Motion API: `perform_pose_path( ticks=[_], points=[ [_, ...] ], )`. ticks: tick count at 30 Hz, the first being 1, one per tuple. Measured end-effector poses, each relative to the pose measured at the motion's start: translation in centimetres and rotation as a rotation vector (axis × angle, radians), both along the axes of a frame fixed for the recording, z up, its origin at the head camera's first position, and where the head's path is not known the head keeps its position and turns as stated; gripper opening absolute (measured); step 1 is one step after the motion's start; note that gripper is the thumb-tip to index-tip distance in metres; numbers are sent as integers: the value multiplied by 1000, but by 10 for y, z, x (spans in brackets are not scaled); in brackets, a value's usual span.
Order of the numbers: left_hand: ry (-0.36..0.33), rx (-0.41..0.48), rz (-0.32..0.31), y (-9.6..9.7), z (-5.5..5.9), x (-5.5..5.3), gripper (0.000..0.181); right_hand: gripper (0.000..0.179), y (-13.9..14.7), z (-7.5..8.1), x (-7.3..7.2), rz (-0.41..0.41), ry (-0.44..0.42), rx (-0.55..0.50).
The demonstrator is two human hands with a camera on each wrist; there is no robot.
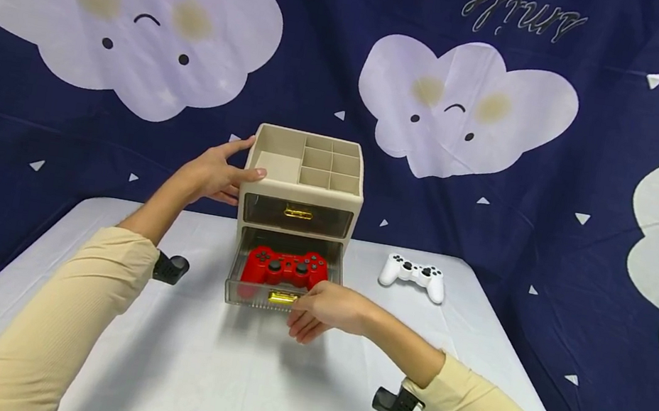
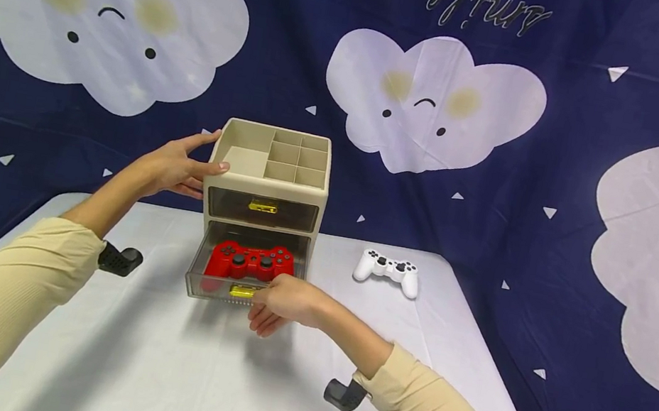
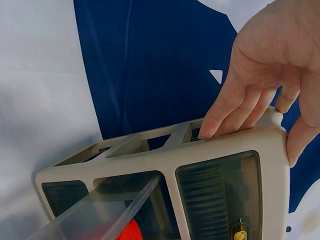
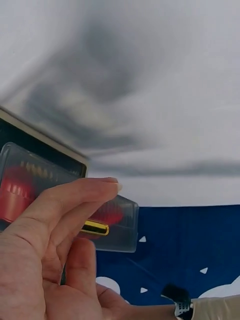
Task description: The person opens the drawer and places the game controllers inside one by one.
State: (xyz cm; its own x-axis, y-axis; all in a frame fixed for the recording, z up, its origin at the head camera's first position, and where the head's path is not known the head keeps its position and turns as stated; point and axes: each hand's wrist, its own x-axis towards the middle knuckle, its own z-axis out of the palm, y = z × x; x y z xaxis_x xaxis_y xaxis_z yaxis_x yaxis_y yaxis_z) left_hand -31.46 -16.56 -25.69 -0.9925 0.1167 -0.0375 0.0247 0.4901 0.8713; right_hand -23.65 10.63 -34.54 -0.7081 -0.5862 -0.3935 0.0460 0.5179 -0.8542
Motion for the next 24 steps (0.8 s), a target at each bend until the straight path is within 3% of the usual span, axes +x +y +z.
perform_pose_path(
  ticks=[10,24],
  points=[
    [-2,-3,5,0,1,0,89,35,0,-6,3,-52,-9,-36],
    [-10,8,-3,0,1,0,88,37,-5,-16,5,-132,43,-80]
  ],
)
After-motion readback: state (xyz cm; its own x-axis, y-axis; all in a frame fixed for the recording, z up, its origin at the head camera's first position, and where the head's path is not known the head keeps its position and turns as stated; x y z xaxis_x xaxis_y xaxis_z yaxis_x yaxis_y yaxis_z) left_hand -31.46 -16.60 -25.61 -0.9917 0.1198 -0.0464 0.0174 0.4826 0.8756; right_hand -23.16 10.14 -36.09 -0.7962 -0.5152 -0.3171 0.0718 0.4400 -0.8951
